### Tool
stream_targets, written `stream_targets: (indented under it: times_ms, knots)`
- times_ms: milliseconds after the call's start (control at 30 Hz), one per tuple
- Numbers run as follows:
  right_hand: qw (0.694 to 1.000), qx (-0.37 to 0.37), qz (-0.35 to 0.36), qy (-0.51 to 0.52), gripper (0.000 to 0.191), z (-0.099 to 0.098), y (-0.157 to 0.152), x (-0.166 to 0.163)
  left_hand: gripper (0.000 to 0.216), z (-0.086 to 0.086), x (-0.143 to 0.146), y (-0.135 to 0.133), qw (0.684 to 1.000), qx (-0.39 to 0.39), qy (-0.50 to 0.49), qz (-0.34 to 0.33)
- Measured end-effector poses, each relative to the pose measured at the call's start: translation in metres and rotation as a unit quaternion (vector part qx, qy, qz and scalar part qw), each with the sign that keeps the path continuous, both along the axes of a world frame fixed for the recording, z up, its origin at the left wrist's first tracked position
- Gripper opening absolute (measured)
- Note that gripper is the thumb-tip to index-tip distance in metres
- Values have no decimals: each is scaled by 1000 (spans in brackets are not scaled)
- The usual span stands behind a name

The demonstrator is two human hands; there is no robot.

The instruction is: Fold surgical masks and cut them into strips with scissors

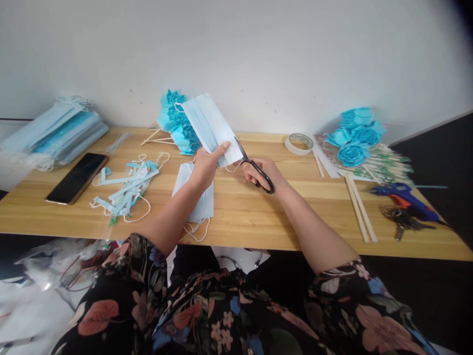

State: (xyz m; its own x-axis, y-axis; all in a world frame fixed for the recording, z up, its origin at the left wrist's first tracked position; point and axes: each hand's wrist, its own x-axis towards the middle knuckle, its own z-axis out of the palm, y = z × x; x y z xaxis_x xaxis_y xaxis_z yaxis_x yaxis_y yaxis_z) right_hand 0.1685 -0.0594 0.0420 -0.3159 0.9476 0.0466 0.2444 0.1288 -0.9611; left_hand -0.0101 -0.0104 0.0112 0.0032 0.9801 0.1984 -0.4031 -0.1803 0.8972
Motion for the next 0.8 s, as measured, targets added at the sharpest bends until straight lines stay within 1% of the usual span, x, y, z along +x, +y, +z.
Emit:
stream_targets:
  times_ms: [200,400,800]
  knots:
    - [1000,16,-6,-18,45,-1,0,1,51,0,0,0,1000,10,1,-7]
    - [1000,19,-8,-11,50,2,-1,0,53,0,0,0,1000,6,2,-9]
    - [1000,5,-23,5,49,1,-3,-2,54,-2,1,1,1000,-1,2,9]
